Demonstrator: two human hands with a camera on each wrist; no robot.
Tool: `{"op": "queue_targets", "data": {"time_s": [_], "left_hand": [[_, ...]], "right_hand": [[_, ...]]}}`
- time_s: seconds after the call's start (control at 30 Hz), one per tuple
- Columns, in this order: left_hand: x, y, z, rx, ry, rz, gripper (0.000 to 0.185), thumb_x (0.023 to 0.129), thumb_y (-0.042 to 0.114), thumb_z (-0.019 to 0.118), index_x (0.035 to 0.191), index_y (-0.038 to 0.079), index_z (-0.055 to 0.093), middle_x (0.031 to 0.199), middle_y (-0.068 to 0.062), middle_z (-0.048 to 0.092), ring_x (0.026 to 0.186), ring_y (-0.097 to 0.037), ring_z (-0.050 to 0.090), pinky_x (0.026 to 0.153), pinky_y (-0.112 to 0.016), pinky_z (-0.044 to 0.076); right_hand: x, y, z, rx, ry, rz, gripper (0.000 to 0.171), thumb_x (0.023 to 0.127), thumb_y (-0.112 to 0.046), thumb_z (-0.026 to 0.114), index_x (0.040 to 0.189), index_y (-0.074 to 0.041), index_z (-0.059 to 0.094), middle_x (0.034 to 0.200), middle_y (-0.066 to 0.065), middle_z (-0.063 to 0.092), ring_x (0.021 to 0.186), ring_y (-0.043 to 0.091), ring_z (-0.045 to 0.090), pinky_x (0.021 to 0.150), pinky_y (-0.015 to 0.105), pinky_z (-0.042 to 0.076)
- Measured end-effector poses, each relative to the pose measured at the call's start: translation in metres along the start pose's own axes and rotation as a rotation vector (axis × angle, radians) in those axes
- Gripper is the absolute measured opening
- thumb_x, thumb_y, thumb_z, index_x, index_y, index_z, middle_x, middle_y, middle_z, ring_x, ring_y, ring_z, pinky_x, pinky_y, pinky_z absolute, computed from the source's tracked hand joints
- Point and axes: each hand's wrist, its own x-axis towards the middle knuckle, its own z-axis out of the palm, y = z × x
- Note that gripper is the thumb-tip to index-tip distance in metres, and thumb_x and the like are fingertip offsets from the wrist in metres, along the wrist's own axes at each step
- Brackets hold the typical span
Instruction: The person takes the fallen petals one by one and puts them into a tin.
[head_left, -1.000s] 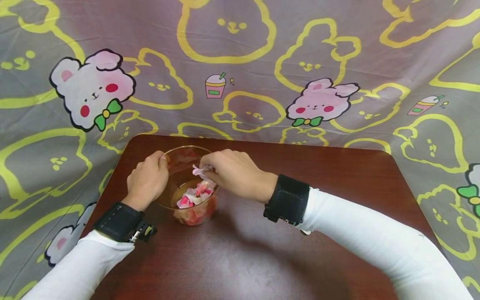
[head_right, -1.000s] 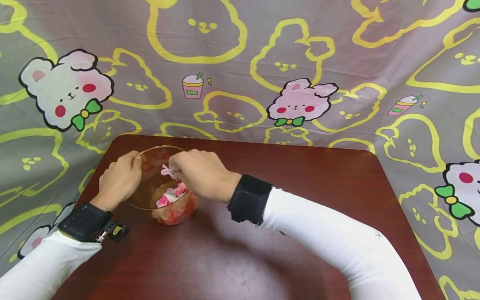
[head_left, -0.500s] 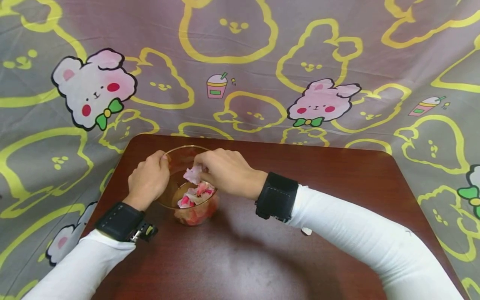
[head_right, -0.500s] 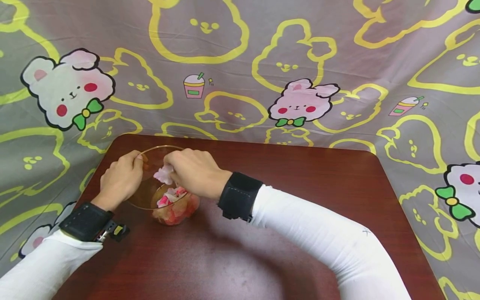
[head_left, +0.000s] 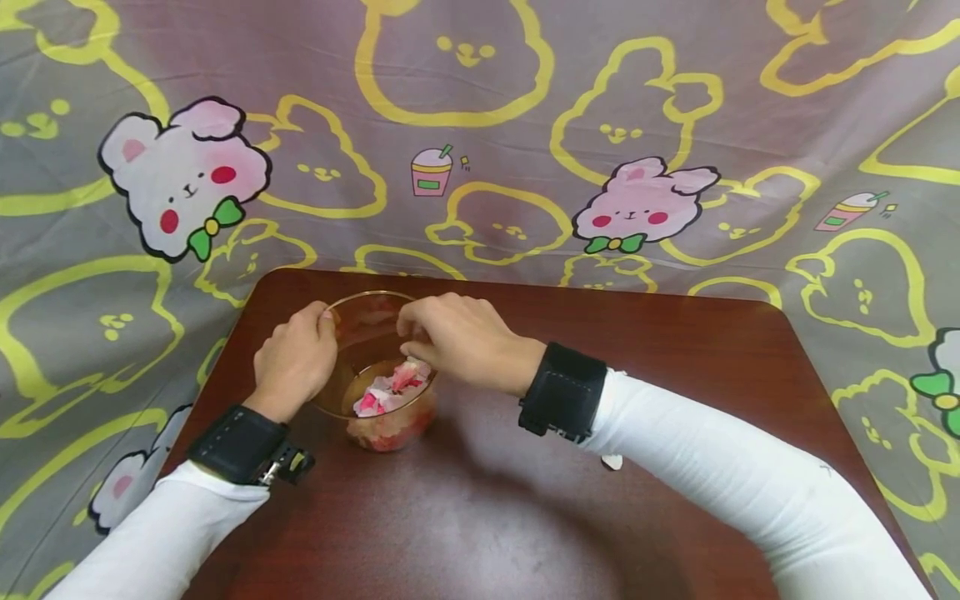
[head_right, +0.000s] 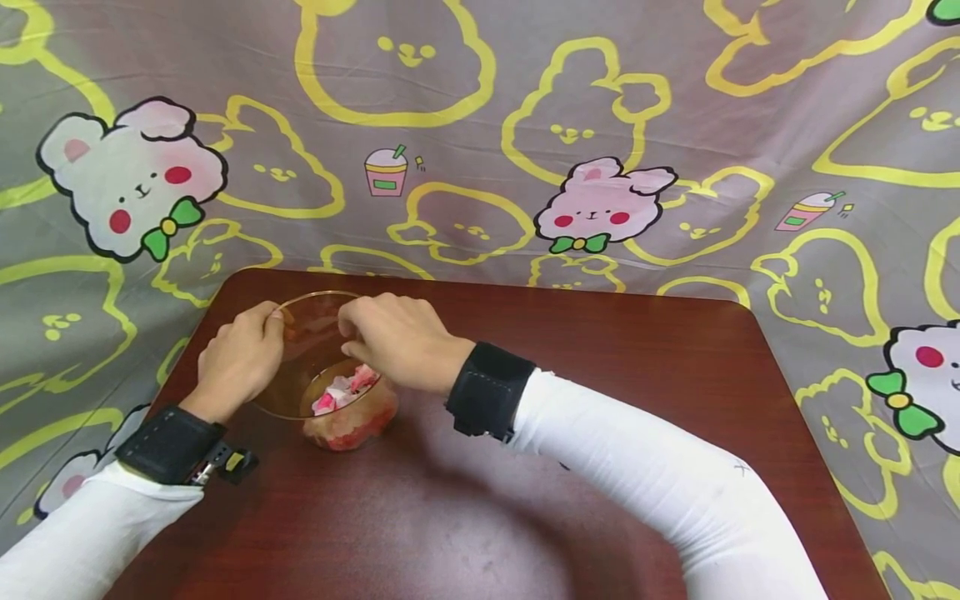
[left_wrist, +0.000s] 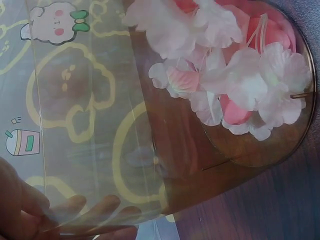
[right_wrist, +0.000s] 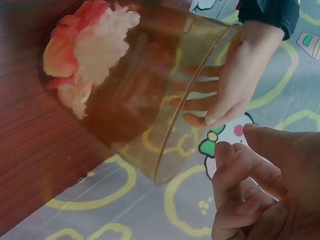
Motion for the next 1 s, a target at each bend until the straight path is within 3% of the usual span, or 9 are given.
{"op": "queue_targets", "data": {"time_s": [0.27,0.53,0.8,1.0], "left_hand": [[0.000,0.002,0.000,-0.003,0.007,0.008,0.044,0.109,0.033,0.026,0.125,0.007,0.057,0.110,-0.026,0.067,0.101,-0.053,0.065,0.068,-0.058,0.045],[0.001,0.002,0.000,0.001,0.006,0.004,0.044,0.109,0.035,0.026,0.122,0.008,0.058,0.109,-0.026,0.067,0.102,-0.054,0.065,0.067,-0.058,0.044],[0.001,0.002,0.001,0.005,-0.006,0.001,0.046,0.109,0.035,0.025,0.127,0.008,0.057,0.116,-0.029,0.067,0.106,-0.054,0.064,0.070,-0.061,0.045],[0.000,0.001,0.001,0.001,0.001,0.007,0.045,0.110,0.034,0.026,0.126,0.007,0.057,0.111,-0.027,0.067,0.101,-0.052,0.065,0.066,-0.056,0.045]], "right_hand": [[-0.011,0.027,-0.006,0.006,0.041,0.054,0.017,0.097,-0.029,0.069,0.109,-0.018,0.072,0.100,-0.005,0.074,0.087,0.010,0.067,0.069,0.034,0.051],[-0.026,0.072,-0.010,0.025,0.103,0.154,0.019,0.096,-0.028,0.070,0.108,-0.014,0.074,0.105,0.001,0.076,0.094,0.017,0.071,0.075,0.039,0.056],[-0.046,0.111,-0.003,0.030,0.061,0.249,0.026,0.096,-0.028,0.069,0.113,-0.008,0.072,0.105,0.005,0.076,0.091,0.020,0.071,0.076,0.041,0.057],[-0.056,0.136,0.013,0.009,0.027,0.298,0.023,0.095,-0.025,0.071,0.110,-0.008,0.072,0.103,0.007,0.076,0.091,0.022,0.072,0.075,0.042,0.056]]}}
